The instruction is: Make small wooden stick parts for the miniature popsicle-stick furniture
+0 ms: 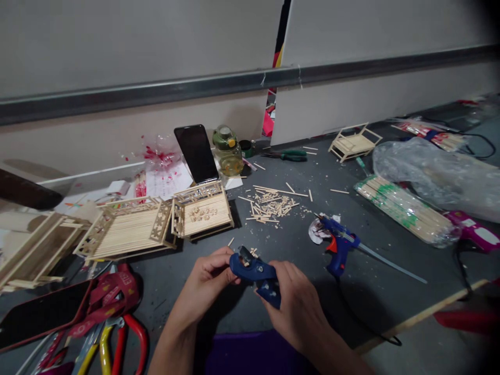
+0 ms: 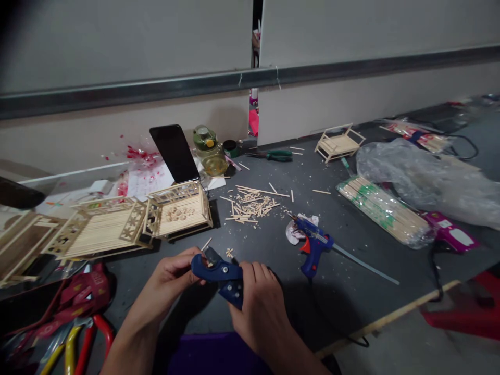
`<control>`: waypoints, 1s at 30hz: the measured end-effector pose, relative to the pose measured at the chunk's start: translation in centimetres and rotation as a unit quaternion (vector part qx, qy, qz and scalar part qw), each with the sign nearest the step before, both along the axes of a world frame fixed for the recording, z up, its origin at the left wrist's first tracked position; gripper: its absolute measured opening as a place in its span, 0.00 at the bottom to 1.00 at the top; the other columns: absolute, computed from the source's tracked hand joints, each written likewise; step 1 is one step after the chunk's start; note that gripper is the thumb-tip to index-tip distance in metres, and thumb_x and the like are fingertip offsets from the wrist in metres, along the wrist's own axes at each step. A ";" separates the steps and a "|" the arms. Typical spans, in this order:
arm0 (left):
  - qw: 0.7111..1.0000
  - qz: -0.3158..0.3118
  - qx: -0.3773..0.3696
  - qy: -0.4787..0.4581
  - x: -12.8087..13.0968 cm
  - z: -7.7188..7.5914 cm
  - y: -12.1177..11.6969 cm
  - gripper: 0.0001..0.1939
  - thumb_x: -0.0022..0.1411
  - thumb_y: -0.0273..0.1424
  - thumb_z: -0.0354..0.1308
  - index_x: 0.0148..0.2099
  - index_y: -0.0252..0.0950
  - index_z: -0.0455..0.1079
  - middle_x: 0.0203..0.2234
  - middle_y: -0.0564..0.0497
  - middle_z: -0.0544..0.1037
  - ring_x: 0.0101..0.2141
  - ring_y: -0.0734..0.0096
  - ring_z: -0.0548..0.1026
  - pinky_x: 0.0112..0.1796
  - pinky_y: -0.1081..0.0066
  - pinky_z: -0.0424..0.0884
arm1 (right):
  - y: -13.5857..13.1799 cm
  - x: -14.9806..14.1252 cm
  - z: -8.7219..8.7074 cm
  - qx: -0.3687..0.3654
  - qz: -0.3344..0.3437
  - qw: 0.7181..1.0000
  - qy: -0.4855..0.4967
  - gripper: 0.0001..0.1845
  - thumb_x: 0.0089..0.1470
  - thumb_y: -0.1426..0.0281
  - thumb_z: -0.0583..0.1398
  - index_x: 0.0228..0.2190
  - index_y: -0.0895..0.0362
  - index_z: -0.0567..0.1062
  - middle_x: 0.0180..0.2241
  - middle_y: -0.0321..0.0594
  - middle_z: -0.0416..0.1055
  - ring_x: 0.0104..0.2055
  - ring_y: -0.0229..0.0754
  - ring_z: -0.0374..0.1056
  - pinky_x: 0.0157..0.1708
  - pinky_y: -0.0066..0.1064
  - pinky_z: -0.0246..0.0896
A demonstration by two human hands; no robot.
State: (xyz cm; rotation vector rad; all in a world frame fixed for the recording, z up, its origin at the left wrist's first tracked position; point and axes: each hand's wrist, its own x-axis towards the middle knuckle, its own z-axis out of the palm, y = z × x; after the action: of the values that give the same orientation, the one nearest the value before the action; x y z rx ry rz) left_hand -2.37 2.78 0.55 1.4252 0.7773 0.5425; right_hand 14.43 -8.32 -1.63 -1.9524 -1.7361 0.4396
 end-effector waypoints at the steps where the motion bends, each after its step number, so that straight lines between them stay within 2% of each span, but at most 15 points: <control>1: 1.000 -0.003 0.002 -0.002 0.0 0.0 0.0 0.11 0.60 0.35 0.60 0.28 0.35 0.75 0.25 0.51 0.68 0.29 0.71 0.66 0.32 0.72 0.61 | 0.0 0.0 0.0 -0.003 0.000 1.000 0.002 0.17 0.51 0.72 0.60 0.44 0.58 0.68 0.37 0.45 0.70 0.39 0.50 0.67 0.40 0.39 0.62; 10: 1.000 -0.007 0.007 -0.002 -0.1 0.2 0.1 0.09 0.59 0.32 0.61 0.27 0.36 0.76 0.24 0.52 0.69 0.28 0.71 0.66 0.30 0.73 0.61 | -0.3 -0.2 -0.3 -0.021 0.003 1.000 0.000 0.14 0.51 0.72 0.61 0.41 0.57 0.68 0.34 0.43 0.70 0.38 0.49 0.68 0.38 0.38 0.62; 19: 1.000 0.001 0.021 0.009 0.1 0.5 -0.2 0.12 0.59 0.35 0.62 0.25 0.35 0.75 0.24 0.51 0.69 0.28 0.71 0.67 0.30 0.73 0.61 | -0.6 -0.2 -0.4 -0.031 0.011 0.999 -0.006 0.14 0.51 0.72 0.60 0.41 0.57 0.66 0.34 0.43 0.70 0.39 0.50 0.69 0.38 0.38 0.62; 23: 1.000 -0.005 0.026 0.006 0.2 0.5 -0.2 0.14 0.59 0.36 0.62 0.25 0.33 0.75 0.24 0.50 0.69 0.28 0.71 0.67 0.31 0.73 0.62 | -1.1 -0.2 -0.6 -0.023 0.017 1.000 -0.009 0.13 0.51 0.72 0.60 0.40 0.56 0.66 0.33 0.42 0.71 0.38 0.48 0.70 0.36 0.35 0.61; 27: 1.000 -0.011 -0.004 0.013 0.5 0.2 -0.4 0.13 0.58 0.36 0.62 0.25 0.33 0.76 0.23 0.50 0.69 0.27 0.72 0.67 0.29 0.74 0.62 | -1.9 0.0 -1.2 0.000 0.022 0.999 -0.041 0.11 0.53 0.70 0.60 0.38 0.55 0.65 0.31 0.40 0.73 0.31 0.44 0.71 0.29 0.31 0.57; 30: 0.999 -0.014 -0.044 0.016 0.8 -0.1 -0.4 0.15 0.57 0.37 0.63 0.24 0.32 0.75 0.22 0.51 0.69 0.26 0.73 0.67 0.27 0.74 0.62 | -2.0 0.3 -1.4 -0.009 0.035 0.998 -0.051 0.08 0.53 0.70 0.60 0.36 0.55 0.65 0.28 0.38 0.73 0.28 0.42 0.72 0.27 0.30 0.54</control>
State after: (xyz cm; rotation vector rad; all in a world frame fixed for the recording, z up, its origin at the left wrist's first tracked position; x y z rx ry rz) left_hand -1.56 2.36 0.49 1.3649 0.7966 0.4588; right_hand 14.76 -10.30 -3.05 -1.9631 -1.8745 0.3869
